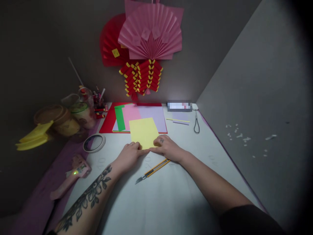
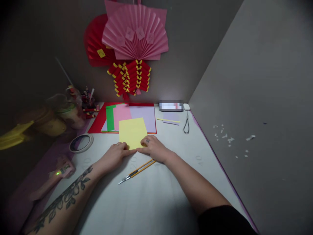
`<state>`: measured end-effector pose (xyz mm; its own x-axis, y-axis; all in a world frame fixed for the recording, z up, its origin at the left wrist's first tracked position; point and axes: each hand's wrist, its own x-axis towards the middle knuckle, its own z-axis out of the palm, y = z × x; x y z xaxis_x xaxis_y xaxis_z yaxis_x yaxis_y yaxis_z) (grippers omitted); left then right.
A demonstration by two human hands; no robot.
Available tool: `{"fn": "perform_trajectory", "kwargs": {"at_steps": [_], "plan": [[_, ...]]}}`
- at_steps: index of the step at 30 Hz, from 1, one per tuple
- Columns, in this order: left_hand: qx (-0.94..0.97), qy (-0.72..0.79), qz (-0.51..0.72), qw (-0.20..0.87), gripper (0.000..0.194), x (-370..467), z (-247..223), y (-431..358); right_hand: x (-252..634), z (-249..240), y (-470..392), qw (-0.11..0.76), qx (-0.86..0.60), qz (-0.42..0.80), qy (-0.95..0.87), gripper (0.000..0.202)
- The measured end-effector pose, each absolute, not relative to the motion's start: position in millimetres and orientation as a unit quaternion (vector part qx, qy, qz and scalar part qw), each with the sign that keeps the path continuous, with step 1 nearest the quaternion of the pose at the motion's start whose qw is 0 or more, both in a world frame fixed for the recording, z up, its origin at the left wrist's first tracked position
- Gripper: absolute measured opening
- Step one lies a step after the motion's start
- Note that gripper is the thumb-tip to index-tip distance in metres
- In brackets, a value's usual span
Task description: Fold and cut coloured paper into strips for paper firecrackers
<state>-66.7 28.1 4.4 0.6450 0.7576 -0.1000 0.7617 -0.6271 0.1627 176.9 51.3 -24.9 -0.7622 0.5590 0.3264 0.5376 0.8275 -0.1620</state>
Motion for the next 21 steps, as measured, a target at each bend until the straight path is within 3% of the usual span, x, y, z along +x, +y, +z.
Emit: {"fn": "perform_trajectory", "kwargs": {"at_steps": [10, 21], "plan": [[0.866, 0.493, -0.07, 0.049, 0.035, -60, 27, 11, 197, -15, 43, 0.144, -0.366, 0.014, -0.919, 0.019], [0.841, 0.521, -0.122, 0.075, 0.033, -63, 53, 2, 198, -1, 35, 0.136, -0.424, 0.075, -0.892, 0.024]]}}
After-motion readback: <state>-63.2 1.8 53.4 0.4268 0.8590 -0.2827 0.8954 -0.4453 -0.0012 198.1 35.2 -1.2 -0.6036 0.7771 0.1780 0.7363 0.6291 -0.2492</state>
